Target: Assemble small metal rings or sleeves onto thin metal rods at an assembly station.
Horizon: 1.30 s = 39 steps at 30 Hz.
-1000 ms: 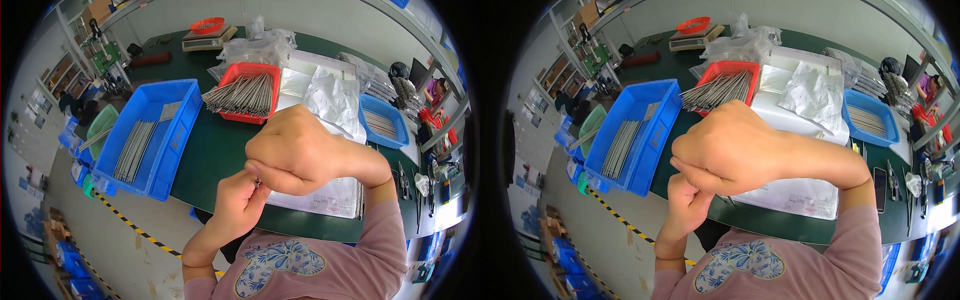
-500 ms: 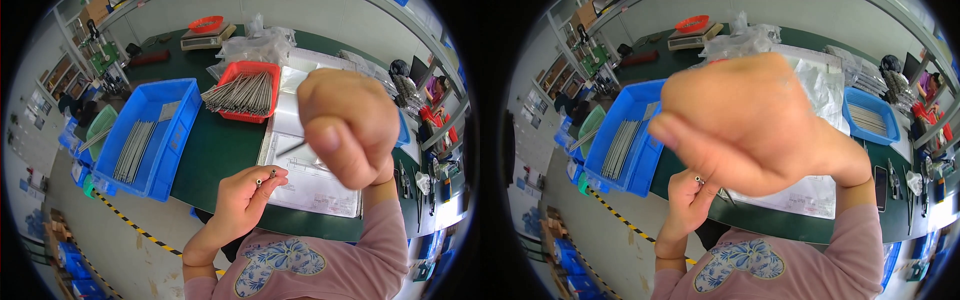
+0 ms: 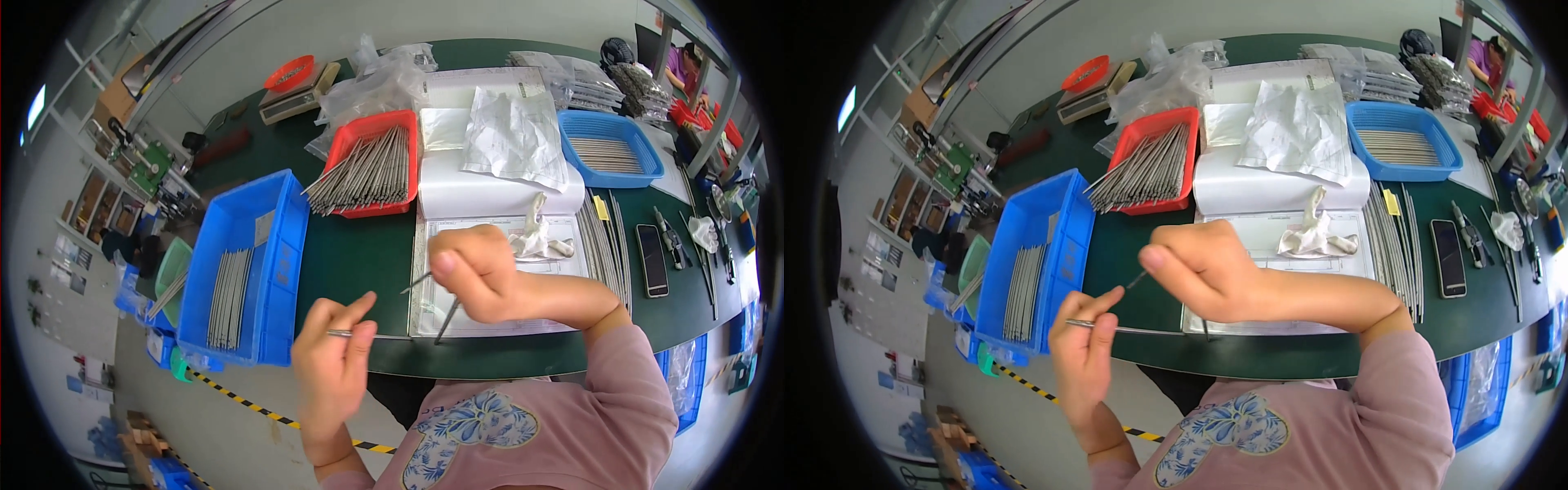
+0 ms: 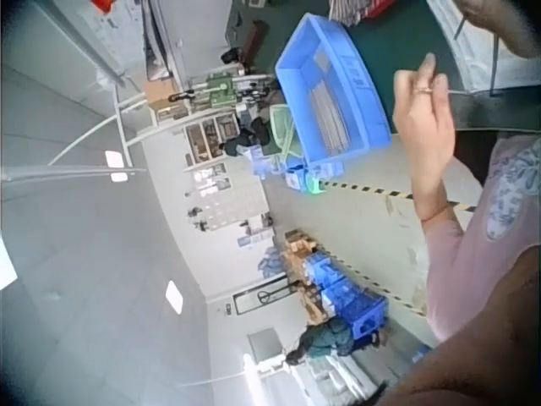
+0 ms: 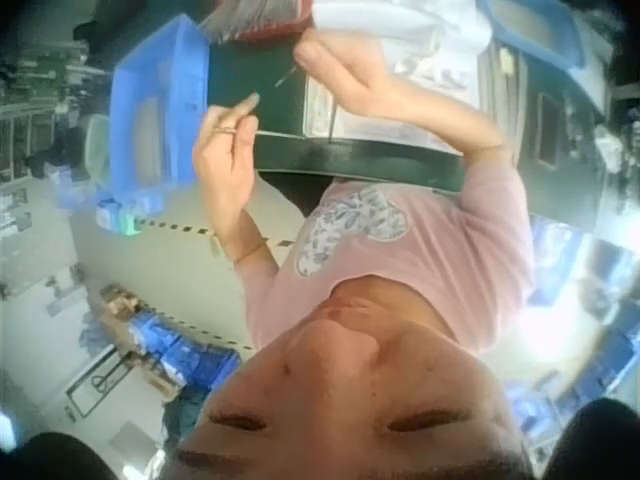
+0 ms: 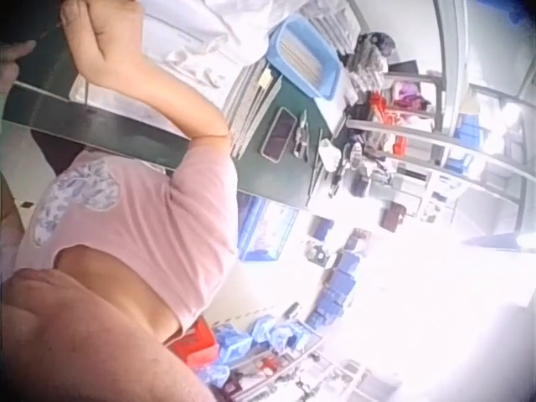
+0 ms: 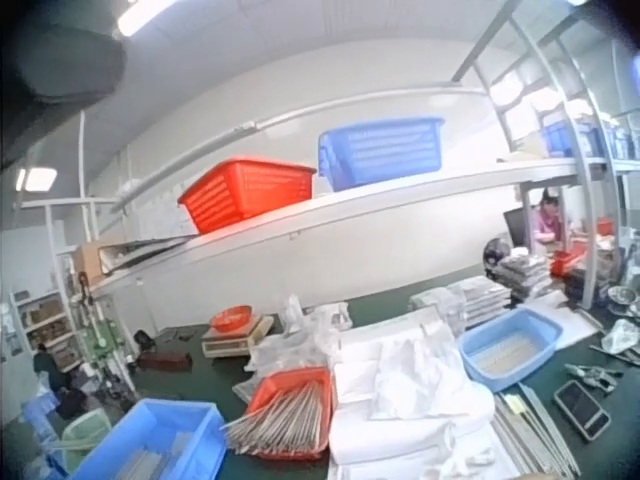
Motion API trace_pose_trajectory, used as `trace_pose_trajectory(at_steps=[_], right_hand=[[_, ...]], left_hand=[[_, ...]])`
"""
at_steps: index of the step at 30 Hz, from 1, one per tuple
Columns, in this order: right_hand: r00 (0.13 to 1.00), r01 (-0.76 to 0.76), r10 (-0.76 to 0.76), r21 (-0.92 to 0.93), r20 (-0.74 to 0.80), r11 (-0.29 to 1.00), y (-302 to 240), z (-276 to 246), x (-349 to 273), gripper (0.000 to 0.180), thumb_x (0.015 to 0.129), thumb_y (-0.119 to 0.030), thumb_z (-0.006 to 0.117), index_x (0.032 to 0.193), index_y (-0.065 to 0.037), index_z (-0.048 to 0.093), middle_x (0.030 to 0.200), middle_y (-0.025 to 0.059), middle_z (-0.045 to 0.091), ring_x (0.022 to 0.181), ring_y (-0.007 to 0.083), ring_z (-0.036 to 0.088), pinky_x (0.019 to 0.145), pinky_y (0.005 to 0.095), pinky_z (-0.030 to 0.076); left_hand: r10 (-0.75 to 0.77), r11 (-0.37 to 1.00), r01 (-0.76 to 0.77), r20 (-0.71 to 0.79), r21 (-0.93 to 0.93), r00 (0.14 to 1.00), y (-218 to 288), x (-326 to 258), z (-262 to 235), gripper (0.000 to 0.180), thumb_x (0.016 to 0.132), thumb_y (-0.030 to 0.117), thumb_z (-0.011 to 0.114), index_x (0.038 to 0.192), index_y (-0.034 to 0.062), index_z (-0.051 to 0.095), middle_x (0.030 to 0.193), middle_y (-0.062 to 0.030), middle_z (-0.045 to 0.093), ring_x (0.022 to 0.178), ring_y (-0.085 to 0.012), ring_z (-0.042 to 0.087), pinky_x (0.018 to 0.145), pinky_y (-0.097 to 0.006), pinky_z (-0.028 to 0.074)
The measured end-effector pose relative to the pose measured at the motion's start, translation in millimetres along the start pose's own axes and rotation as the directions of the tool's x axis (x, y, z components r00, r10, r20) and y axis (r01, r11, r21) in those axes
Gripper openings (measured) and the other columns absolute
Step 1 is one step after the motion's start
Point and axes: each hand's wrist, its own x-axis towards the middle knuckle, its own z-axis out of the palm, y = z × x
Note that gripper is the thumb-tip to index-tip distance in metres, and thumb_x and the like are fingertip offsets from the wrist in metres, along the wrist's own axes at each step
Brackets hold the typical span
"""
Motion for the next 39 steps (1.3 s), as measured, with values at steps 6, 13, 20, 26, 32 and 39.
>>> trace_pose_trajectory(at_steps=[6, 13, 20, 26, 32, 39], right_hand=[[0.965, 0.251, -0.254, -0.042, -0.060, 0.967, -7.8, -18.7, -29.6, 0.016, 0.079, -0.006, 0.050, 0.064, -0.003, 0.046, 0.050, 0.0063, 0.041, 0.038, 0.0229, 0.039, 0.038, 0.0333, 0.031], [0.967, 0.206, -0.208, -0.034, -0.145, 0.978, -4.9, -25.1, -40.3, 0.016, 0.077, -0.008, 0.053, 0.063, -0.004, 0.047, 0.051, 0.0056, 0.044, 0.038, 0.0219, 0.040, 0.037, 0.0323, 0.030], [0.955, 0.255, -0.263, -0.074, -0.135, 0.964, -5.0, -26.1, -36.3, 0.017, 0.075, -0.010, 0.058, 0.062, -0.006, 0.048, 0.052, 0.0048, 0.045, 0.038, 0.0221, 0.042, 0.036, 0.0324, 0.032], [0.953, 0.260, -0.270, -0.091, -0.139, 0.961, -5.7, -24.8, -38.4, 0.018, 0.074, -0.012, 0.061, 0.063, -0.006, 0.048, 0.050, 0.0045, 0.043, 0.038, 0.0224, 0.042, 0.035, 0.0329, 0.031], [0.951, 0.251, -0.267, -0.112, -0.153, 0.961, -1.9, -24.4, -38.3, 0.019, 0.074, -0.015, 0.061, 0.063, -0.007, 0.049, 0.050, 0.0045, 0.042, 0.038, 0.0231, 0.041, 0.036, 0.0328, 0.031], [0.937, 0.315, -0.329, -0.124, -0.120, 0.941, -0.4, -14.9, -39.9, 0.019, 0.076, -0.013, 0.057, 0.060, -0.008, 0.047, 0.051, 0.0026, 0.043, 0.037, 0.0200, 0.039, 0.036, 0.0307, 0.029]], left_hand=[[-0.008, 0.981, -0.010, -0.093, -0.191, 0.996, 1.3, 48.6, -31.9, 0.020, 0.089, 0.012, 0.049, 0.095, -0.0019, 0.063, 0.080, -0.0080, 0.053, 0.057, -0.0110, 0.053, 0.053, -0.022, 0.044], [0.169, 0.866, -0.249, -0.216, -0.434, 0.962, -62.4, 131.2, 6.5, 0.029, 0.093, 0.020, 0.042, 0.090, -0.0053, 0.056, 0.093, -0.0095, 0.053, 0.077, -0.0192, 0.062, 0.072, -0.028, 0.050], [-0.017, 0.826, -0.053, -0.119, -0.560, 0.993, -147.5, 148.3, 57.3, 0.043, 0.095, 0.026, 0.027, 0.096, -0.0030, 0.059, 0.098, -0.0107, 0.058, 0.095, -0.0240, 0.057, 0.087, -0.038, 0.041], [0.243, 0.969, -0.245, -0.051, -0.035, 0.969, -167.5, 154.4, 66.3, 0.046, 0.094, 0.030, 0.026, 0.109, 0.0034, 0.059, 0.117, -0.0110, 0.055, 0.117, -0.0286, 0.042, 0.101, -0.041, 0.026], [0.279, 0.817, -0.329, 0.175, 0.474, 0.944, -138.7, 139.9, 58.8, 0.041, 0.093, 0.028, 0.029, 0.118, 0.0081, 0.054, 0.122, -0.0091, 0.050, 0.124, -0.0298, 0.034, 0.105, -0.046, 0.013], [0.140, 0.686, -0.125, 0.038, 0.717, 0.989, -158.9, 138.9, 91.8, 0.045, 0.091, 0.033, 0.035, 0.122, 0.0022, 0.047, 0.125, -0.0188, 0.044, 0.123, -0.0364, 0.032, 0.103, -0.052, 0.017]])
